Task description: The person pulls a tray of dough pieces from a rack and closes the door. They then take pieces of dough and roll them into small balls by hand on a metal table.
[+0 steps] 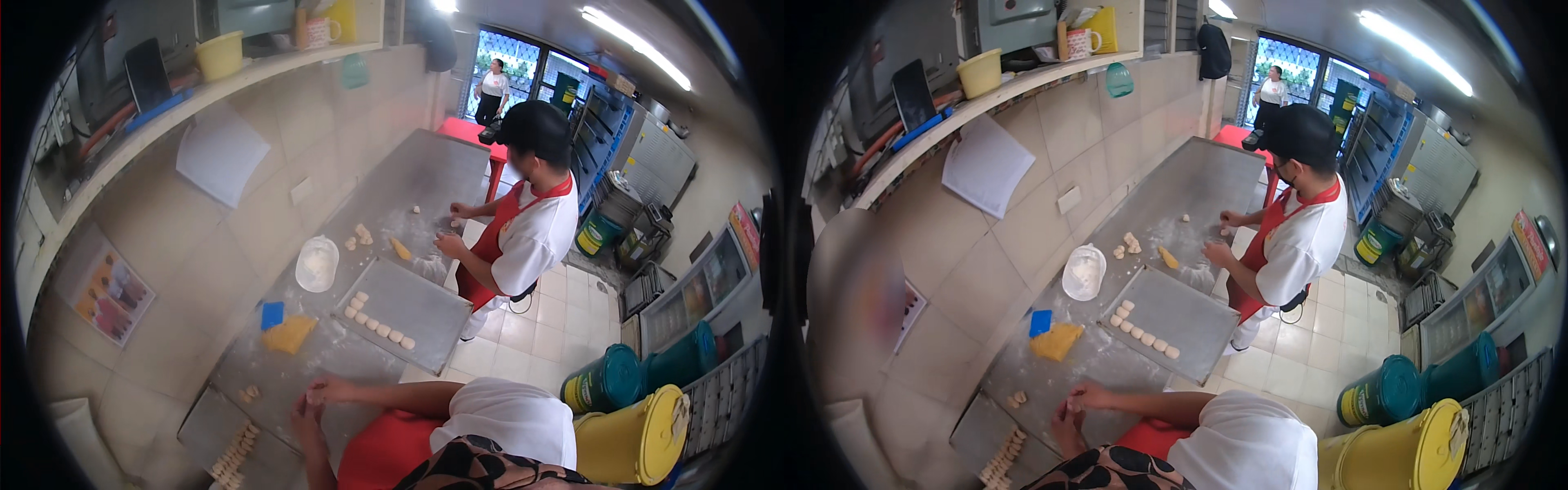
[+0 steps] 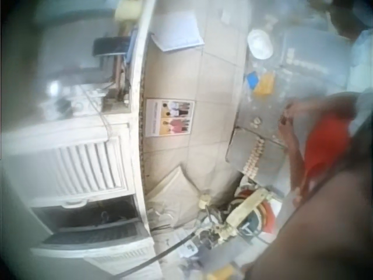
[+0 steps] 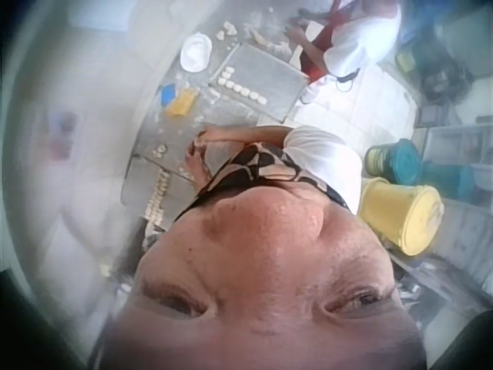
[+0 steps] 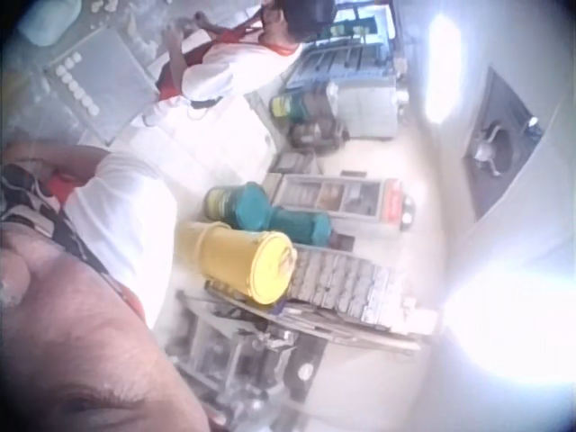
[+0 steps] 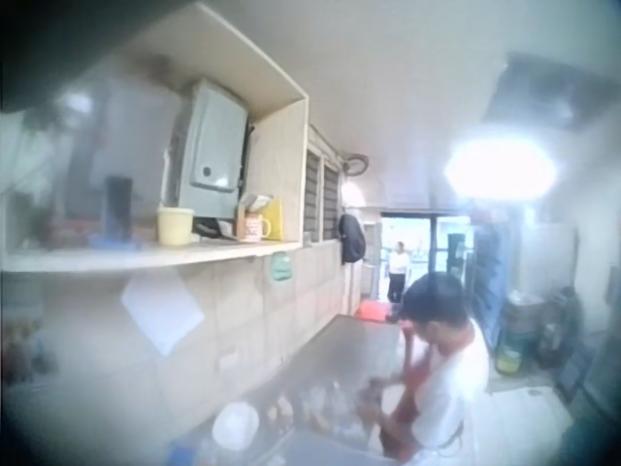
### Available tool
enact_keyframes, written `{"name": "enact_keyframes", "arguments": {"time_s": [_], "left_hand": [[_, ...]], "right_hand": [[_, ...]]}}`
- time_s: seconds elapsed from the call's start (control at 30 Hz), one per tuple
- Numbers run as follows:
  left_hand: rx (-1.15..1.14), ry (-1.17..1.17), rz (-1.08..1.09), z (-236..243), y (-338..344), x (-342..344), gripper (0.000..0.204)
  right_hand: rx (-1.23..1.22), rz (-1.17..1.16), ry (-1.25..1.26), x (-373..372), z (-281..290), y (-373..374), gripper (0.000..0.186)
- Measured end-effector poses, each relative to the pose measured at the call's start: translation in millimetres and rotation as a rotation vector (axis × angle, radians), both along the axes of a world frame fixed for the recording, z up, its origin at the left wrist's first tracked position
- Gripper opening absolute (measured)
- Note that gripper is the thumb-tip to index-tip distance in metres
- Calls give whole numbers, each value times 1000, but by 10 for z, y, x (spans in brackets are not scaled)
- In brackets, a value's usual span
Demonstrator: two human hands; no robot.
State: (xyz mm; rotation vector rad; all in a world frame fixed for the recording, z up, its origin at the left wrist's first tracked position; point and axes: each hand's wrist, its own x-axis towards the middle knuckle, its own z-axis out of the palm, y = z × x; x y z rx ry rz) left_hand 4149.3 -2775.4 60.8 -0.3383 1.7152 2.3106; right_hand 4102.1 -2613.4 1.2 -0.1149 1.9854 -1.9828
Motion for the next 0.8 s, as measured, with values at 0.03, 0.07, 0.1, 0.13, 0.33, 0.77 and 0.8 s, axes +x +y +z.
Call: {"name": "enact_keyframes", "arguments": {"time_s": [0.03,0.07,0.1,0.13,0.33,0.77,0.8], "left_hand": [[44,-51,20,92,-21,14,40],[52,-25,26,28,-59,-14,40],[62,4,33,-76,-85,-73,39],[75,28,26,-132,-55,-103,39],[137,-201,9,-531,-33,-109,29],[335,-131,-7,-361,-68,-266,35],[251,-125,-56,-387,-107,-289,36]], "right_hand": [[72,-34,128,54,119,-34,38],[141,-69,257,125,232,-100,37],[209,-102,389,159,377,-139,36],[188,-71,296,150,412,-105,35],[103,-81,-21,55,-28,166,27],[53,43,400,-78,379,85,37],[-257,65,-34,-38,371,65,33]]}}
